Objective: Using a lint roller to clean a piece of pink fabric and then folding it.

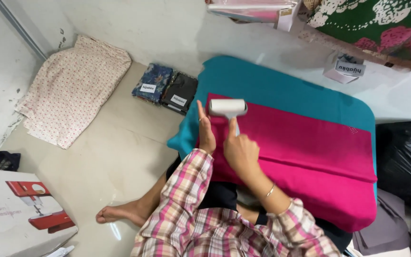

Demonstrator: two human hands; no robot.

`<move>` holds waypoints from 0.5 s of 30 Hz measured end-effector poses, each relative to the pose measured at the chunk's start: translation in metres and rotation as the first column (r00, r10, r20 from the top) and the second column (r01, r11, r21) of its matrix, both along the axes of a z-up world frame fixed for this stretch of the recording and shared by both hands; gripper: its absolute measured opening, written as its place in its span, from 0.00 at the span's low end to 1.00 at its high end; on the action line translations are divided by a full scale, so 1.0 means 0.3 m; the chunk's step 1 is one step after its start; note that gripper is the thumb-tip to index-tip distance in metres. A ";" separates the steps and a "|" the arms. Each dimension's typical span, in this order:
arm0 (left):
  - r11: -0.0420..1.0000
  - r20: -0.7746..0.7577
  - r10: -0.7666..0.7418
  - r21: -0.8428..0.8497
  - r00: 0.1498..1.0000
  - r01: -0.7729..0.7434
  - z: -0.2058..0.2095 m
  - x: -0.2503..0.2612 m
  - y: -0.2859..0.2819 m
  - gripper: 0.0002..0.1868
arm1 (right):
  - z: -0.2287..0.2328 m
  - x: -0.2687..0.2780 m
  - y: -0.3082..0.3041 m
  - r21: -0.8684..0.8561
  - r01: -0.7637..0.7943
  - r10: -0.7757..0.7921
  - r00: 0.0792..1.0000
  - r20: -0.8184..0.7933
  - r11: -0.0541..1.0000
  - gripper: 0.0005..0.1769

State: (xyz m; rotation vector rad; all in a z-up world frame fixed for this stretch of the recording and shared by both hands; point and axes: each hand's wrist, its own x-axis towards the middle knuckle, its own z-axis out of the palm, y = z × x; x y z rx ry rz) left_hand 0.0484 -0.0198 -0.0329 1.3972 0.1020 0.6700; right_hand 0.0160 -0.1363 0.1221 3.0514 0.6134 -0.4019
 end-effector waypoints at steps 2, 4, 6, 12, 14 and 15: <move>0.995 -0.025 0.005 0.097 1.000 -0.002 0.033 0.004 0.002 0.42 | -0.023 0.042 -0.031 -0.019 -0.035 0.036 0.998 0.055 0.999 0.38; 0.982 -0.047 0.009 0.188 0.999 0.000 0.053 -0.001 -0.006 0.42 | 0.004 0.035 -0.083 -0.046 -0.067 0.072 0.991 0.110 0.997 0.37; 0.940 -0.123 -0.039 0.331 0.992 0.079 0.055 -0.018 -0.015 0.38 | 0.079 -0.021 -0.151 -0.085 -0.085 0.091 0.993 0.077 0.993 0.37; 0.606 -0.320 0.146 0.777 0.936 0.171 0.003 0.003 -0.044 0.30 | 0.174 -0.281 -0.346 -0.242 0.025 -0.032 0.999 -0.024 0.970 0.37; 0.502 -0.336 0.203 0.842 0.920 0.197 -0.033 0.015 -0.057 0.31 | 0.141 -0.256 -0.378 -0.240 0.058 -0.062 0.998 -0.007 0.969 0.37; 0.387 -0.338 0.265 0.895 0.903 0.221 -0.046 0.026 -0.061 0.32 | 0.127 -0.242 -0.394 -0.233 0.091 -0.090 0.996 0.014 0.968 0.38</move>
